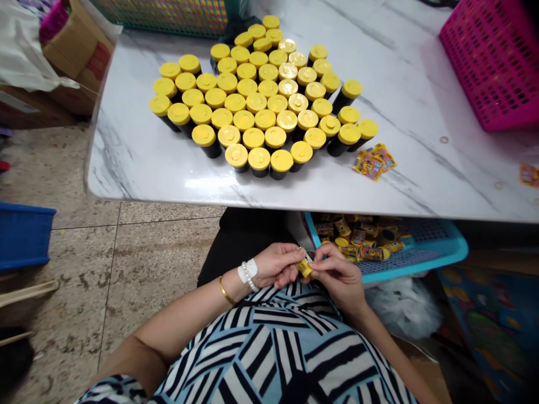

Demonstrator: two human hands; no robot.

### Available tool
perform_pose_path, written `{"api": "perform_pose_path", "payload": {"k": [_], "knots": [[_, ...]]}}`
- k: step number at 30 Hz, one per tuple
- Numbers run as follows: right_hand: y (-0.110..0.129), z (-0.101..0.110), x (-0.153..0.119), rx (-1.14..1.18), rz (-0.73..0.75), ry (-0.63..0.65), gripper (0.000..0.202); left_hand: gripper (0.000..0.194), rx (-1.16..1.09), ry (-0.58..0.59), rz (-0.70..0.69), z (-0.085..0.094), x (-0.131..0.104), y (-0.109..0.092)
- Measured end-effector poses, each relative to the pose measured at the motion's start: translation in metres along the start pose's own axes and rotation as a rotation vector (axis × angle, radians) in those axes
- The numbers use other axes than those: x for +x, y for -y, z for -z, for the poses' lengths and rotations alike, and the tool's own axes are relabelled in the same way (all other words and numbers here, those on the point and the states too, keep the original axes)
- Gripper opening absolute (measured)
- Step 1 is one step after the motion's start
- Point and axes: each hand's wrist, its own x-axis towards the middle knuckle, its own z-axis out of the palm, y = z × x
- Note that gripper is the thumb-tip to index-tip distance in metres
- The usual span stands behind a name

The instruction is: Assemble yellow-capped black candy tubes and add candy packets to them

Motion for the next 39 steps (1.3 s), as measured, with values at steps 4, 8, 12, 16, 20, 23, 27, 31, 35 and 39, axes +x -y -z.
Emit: {"api": "perform_pose_path", "payload": {"k": [4, 8, 12, 16, 20, 23, 27, 31, 35, 39], "knots": [[0.005, 0.000, -0.005, -0.200, 0.066, -0.096, 0.021, 0.051, 0.013, -0.043, 0.039, -0.016, 0.010, -0.002], [0.011, 0.008, -0.006, -0.374, 0.218, -0.415, 0.020, 0.057, -0.046, 0.033, 0.084, -0.044, 0.032, -0.006], [0.015, 0.032, 0.003, -0.711, 0.297, -0.463, 0.027, 0.064, -0.076, 0.162, 0.044, -0.053, 0.051, -0.011], [0.050, 0.057, 0.026, -0.983, 0.487, -0.365, 0.039, 0.065, -0.106, 0.020, -0.041, -0.036, 0.051, -0.018], [0.103, 0.073, 0.066, -1.178, 0.698, -0.572, 0.022, 0.053, -0.078, -0.149, -0.130, -0.019, 0.031, -0.022], [0.122, 0.083, 0.084, -1.185, 0.652, -0.620, 0.014, 0.049, 0.021, -0.222, -0.196, -0.007, 0.015, -0.018], [0.106, 0.079, 0.061, -0.989, 0.550, -0.597, 0.013, 0.043, 0.121, -0.339, -0.275, 0.012, 0.002, -0.007], [0.049, 0.066, 0.024, -0.983, 0.302, -0.326, 0.014, 0.041, 0.200, -0.373, -0.271, 0.015, 0.004, -0.002], [-0.009, 0.062, 0.015, -1.084, -0.046, -0.237, 0.031, 0.043, 0.361, -0.329, -0.259, -0.004, 0.016, -0.011], [-0.024, 0.068, 0.021, -0.983, -0.090, -0.231, 0.028, 0.043, 0.430, -0.241, -0.256, -0.020, 0.025, -0.017]]}}
